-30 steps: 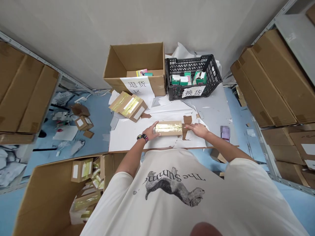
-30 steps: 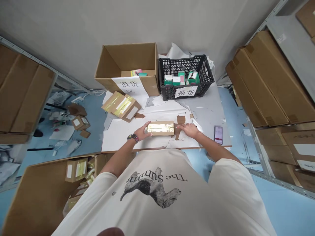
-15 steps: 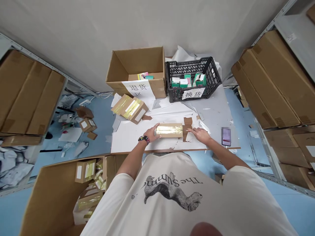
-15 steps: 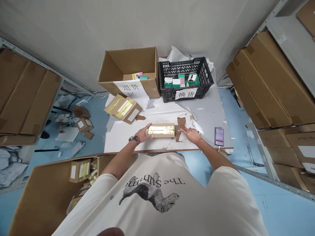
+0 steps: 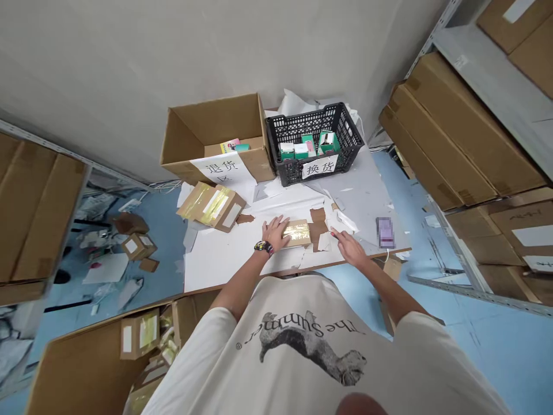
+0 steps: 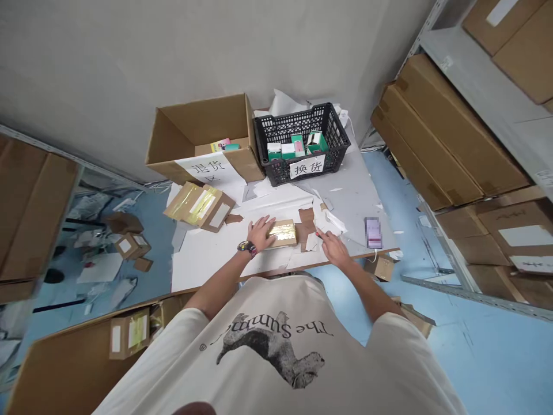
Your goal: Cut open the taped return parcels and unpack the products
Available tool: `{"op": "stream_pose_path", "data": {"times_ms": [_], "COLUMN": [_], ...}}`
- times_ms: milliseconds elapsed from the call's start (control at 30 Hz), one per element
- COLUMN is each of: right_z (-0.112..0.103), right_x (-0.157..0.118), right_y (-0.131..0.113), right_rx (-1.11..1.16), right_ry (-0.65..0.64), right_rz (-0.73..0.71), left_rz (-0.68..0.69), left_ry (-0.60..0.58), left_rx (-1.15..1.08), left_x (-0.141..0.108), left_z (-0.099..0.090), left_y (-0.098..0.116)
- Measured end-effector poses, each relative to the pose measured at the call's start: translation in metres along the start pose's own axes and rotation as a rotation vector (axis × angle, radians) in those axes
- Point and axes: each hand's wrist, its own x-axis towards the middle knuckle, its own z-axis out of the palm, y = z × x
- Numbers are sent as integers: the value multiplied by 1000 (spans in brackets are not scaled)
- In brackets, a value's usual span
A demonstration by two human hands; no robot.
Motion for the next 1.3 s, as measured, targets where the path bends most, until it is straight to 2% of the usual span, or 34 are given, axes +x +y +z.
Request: {"op": "stream_pose_path", "data": {"times_ms": [100,200,367,533,667,800,1000,1167,1300], "right_z": [7,8,3,-2,3,16,32,18,5], "right_x": [3,7,12,20,35,42,31,58,76], "right_y": [-23,-35,-41,-47,-51,-46,-30,-15,5], "right_rx": [61,20,-120,-178,-225,-288,-337,-308,-199], "right_ry": [21,6,-74,-77,-77,-71,-35,27,28], "right_rz": [-77,-135,-139,-152,-162,-150,-122,-151,-179], "left_rz": [25,40,88,165,200,249,294,324,341], "left_ry": [-43,-16,5,8,60,109,161,172,168], "left_rx": [34,84,156,127,75,58,46,30,1], "left_x": [16,20,22,27,27,25,25,24,19], "left_z": [6,9,14,20,25,29,31,30,23], "left_y": [11,10,13,11,3,-1,-1,-3,1]}}
